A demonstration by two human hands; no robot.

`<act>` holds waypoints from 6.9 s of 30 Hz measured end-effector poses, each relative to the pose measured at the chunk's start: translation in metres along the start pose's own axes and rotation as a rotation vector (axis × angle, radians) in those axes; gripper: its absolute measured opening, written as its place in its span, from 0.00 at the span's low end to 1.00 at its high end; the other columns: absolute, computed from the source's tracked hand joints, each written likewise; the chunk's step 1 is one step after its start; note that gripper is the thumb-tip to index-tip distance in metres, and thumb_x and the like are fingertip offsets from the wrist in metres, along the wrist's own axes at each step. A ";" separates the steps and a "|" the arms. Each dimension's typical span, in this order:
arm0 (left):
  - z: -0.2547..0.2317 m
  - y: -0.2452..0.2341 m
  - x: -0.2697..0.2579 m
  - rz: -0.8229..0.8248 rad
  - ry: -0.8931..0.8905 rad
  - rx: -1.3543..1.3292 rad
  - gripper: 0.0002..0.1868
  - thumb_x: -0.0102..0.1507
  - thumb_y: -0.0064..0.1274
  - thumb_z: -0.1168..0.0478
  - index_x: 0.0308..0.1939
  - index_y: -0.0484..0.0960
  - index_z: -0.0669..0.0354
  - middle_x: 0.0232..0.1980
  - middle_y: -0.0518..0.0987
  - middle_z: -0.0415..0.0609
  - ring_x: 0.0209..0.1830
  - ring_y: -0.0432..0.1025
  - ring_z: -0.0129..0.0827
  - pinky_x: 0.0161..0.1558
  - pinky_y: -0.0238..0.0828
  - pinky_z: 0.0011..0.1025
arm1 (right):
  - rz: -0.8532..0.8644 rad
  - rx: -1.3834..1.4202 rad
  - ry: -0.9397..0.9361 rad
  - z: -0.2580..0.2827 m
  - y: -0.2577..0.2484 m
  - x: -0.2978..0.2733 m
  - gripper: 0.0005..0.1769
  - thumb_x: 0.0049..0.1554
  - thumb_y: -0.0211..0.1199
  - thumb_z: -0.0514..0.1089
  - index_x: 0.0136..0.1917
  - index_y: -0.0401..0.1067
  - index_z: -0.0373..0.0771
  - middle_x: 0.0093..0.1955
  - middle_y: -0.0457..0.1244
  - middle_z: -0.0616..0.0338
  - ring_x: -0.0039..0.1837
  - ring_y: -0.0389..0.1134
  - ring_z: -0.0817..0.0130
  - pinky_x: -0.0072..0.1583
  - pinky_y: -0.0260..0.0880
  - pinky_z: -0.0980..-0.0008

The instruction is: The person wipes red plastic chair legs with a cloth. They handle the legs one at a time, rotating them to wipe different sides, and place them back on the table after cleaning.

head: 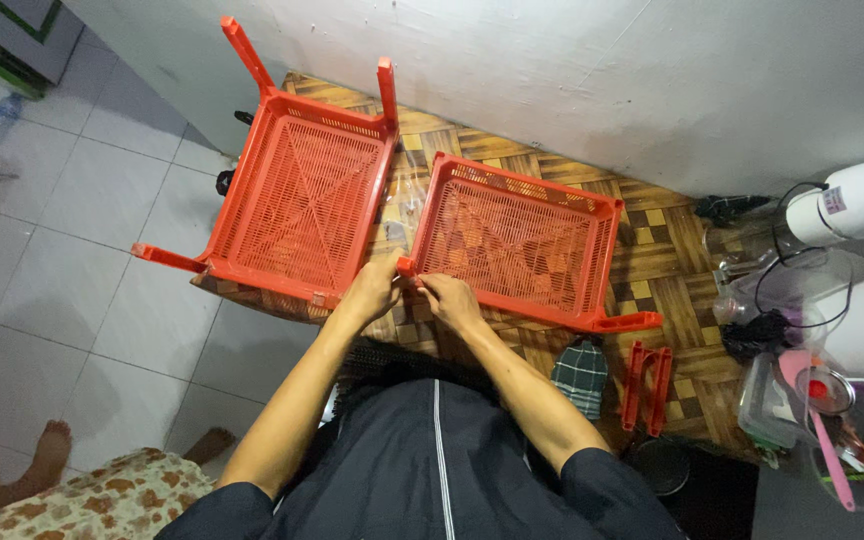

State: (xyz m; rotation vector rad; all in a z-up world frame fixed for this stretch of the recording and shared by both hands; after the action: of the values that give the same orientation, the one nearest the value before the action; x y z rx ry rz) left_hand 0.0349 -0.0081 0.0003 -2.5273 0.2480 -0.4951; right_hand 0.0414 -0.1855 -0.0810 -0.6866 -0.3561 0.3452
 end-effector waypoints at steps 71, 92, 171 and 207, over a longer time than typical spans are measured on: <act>0.022 -0.002 -0.005 -0.085 -0.305 0.075 0.14 0.62 0.58 0.62 0.50 0.74 0.58 0.40 0.81 0.57 0.45 0.77 0.57 0.43 0.73 0.46 | -0.591 0.020 0.574 -0.082 -0.125 -0.203 0.13 0.60 0.60 0.37 0.58 0.77 0.40 0.49 0.73 0.56 0.54 0.74 0.63 0.57 0.72 0.66; 0.024 0.001 -0.006 -0.090 -0.320 0.118 0.13 0.63 0.59 0.61 0.49 0.76 0.59 0.40 0.83 0.58 0.42 0.78 0.55 0.41 0.73 0.46 | -0.323 0.257 0.532 -0.091 -0.099 -0.160 0.48 0.61 0.60 0.39 0.85 0.35 0.45 0.46 0.73 0.62 0.47 0.73 0.74 0.52 0.71 0.73; 0.043 0.025 -0.087 -0.245 -0.771 -0.336 0.62 0.61 0.50 0.68 0.79 0.13 0.52 0.57 0.79 0.58 0.33 0.67 0.28 0.34 0.68 0.24 | -0.834 -0.048 0.978 -0.151 -0.228 -0.288 0.23 0.57 0.70 0.51 0.59 0.72 0.35 0.50 0.70 0.48 0.50 0.70 0.56 0.54 0.69 0.59; -0.118 0.134 0.022 0.254 -0.308 -0.499 0.19 0.61 0.65 0.62 0.55 0.81 0.63 0.46 0.86 0.49 0.46 0.81 0.31 0.48 0.78 0.30 | -0.327 0.497 0.600 -0.028 -0.101 -0.144 0.25 0.54 0.63 0.35 0.65 0.64 0.38 0.52 0.67 0.60 0.53 0.70 0.71 0.56 0.72 0.70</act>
State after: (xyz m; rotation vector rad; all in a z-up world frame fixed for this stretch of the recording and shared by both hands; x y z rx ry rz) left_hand -0.0020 -0.1826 0.0257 -2.9421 0.6286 0.0730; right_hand -0.0553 -0.3343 -0.0634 -0.2112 0.1918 -0.0949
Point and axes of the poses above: each hand's wrist, its own x-axis towards the middle knuckle, its own y-axis out of the palm, z = x × y, the point moved 4 cm from there along x, towards the middle knuckle
